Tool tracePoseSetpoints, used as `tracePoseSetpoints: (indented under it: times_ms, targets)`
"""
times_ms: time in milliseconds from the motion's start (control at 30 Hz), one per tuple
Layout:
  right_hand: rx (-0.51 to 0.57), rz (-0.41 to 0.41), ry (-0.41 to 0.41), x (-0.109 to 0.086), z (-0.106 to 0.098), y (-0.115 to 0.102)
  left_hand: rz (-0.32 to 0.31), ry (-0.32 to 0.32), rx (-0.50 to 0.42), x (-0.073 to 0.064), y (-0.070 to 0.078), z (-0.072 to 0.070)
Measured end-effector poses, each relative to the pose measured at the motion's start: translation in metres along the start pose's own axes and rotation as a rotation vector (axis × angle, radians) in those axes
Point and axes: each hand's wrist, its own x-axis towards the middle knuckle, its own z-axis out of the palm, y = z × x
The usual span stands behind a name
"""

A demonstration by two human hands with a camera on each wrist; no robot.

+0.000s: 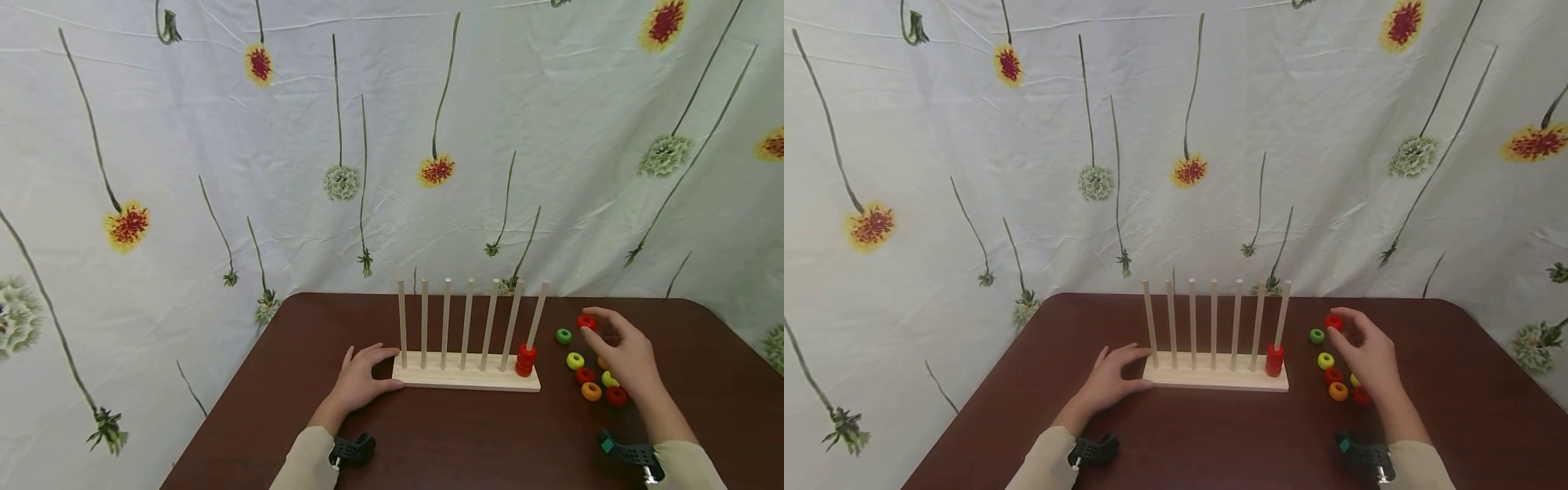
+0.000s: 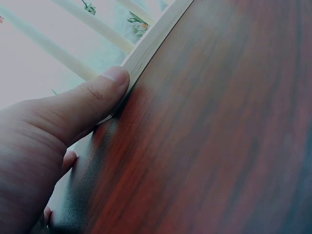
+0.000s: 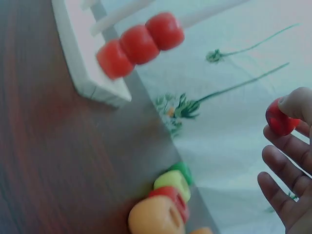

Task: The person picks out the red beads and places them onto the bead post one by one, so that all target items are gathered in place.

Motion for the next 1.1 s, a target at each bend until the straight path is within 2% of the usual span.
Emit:
tracePoseSetpoints:
  times_ms: [167, 433, 867, 1100]
  targets:
    - [0.06, -0.025, 0.064, 0.002, 0.0, -0.012, 0.002, 0.002, 0.005, 0.0, 0.0, 0.0]
    - [0.095, -0.031, 0.07, 0.002, -0.005, -0.034, 0.005, 0.001, 0.01, 0.0, 0.0, -0.001]
    - [0.161, -0.109, 0.134, 0.0, -0.007, -0.064, 0.013, 0.011, 0.002, -0.001, 0.0, 0.0]
    - [0.18, -0.109, 0.16, -0.002, -0.009, -0.077, 0.025, 0.011, 0.003, -0.001, -0.001, 0.0]
